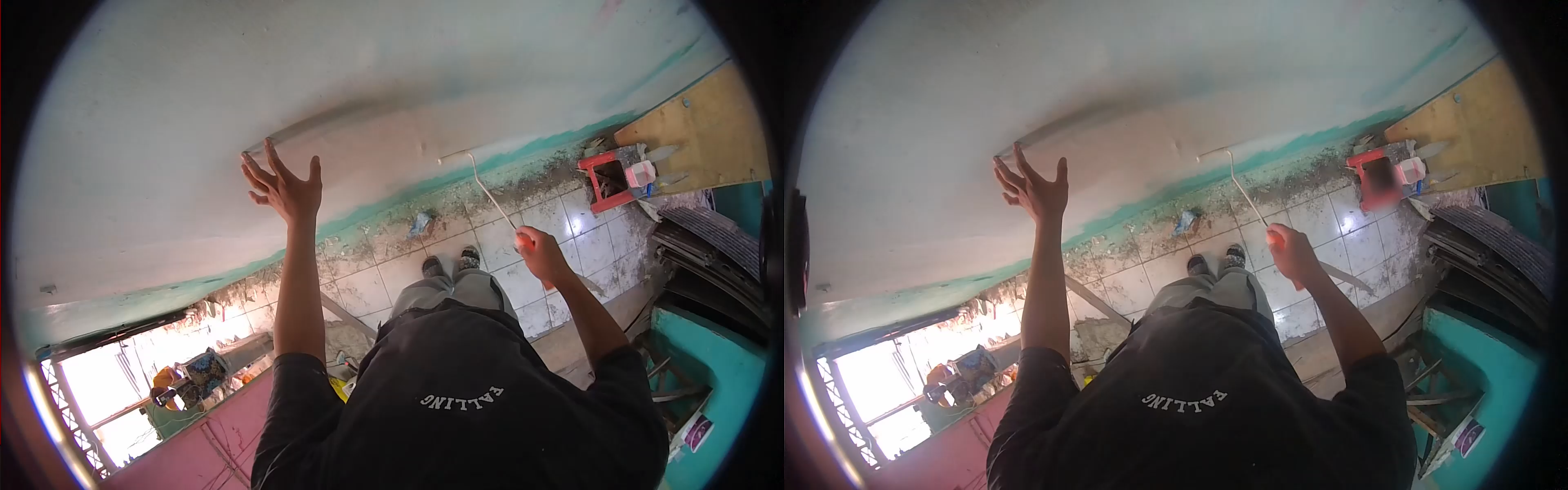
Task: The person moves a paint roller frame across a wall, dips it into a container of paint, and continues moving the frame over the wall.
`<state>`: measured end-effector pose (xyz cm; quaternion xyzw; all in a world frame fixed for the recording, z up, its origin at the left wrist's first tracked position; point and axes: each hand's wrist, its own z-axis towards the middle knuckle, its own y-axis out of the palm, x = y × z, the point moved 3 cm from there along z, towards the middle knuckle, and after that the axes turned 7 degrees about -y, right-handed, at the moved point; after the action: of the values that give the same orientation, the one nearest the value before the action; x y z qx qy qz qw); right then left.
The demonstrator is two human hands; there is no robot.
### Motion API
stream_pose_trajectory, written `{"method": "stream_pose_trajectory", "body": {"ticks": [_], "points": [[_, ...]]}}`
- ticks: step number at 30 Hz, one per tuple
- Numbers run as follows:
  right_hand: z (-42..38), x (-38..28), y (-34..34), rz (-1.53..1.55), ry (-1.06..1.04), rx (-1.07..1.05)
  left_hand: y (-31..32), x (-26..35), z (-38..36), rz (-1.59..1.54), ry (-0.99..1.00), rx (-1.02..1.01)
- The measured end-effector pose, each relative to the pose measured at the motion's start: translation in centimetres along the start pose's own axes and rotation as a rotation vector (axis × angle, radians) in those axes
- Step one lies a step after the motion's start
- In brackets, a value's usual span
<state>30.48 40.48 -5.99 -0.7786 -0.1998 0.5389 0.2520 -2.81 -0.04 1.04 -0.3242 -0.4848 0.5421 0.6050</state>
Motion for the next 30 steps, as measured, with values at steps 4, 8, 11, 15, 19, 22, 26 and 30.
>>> {"method": "stream_pose_trajectory", "body": {"ticks": [4, 8, 11, 15, 19, 22, 26, 30], "points": [[11.4, 2.8, 8.4, -0.006, -0.044, 0.069, -1.8, -0.2, 5.8, 0.017, 0.032, 0.135], [13.9, 4.3, 11.4, -0.038, -0.012, 0.056, -2.0, -0.3, 6.1, 0.013, 0.042, 0.132], [9.8, 3.1, 8.3, -0.005, -0.024, 0.065, -1.5, -0.3, 5.6, 0.002, 0.043, 0.126], [6.6, 1.4, 3.9, -0.008, -0.089, 0.077, -1.2, -0.3, 5.5, -0.001, 0.060, 0.141], [10.3, 3.7, 7.3, -0.024, 0.065, -0.029, -1.4, -0.1, 5.7, 0.012, 0.098, 0.180], [11.5, 3.2, 8.7, 0.055, 0.140, -0.015, -1.5, -0.5, 5.6, 0.057, 0.105, 0.179], [8.0, 5.7, 9.5, 0.032, -0.114, 0.172, -1.2, -1.0, 5.6, 0.064, 0.113, 0.171], [0.7, -0.7, 2.9, 0.098, 0.005, 0.158, -0.8, -1.1, 5.5, 0.033, 0.101, 0.177]]}}
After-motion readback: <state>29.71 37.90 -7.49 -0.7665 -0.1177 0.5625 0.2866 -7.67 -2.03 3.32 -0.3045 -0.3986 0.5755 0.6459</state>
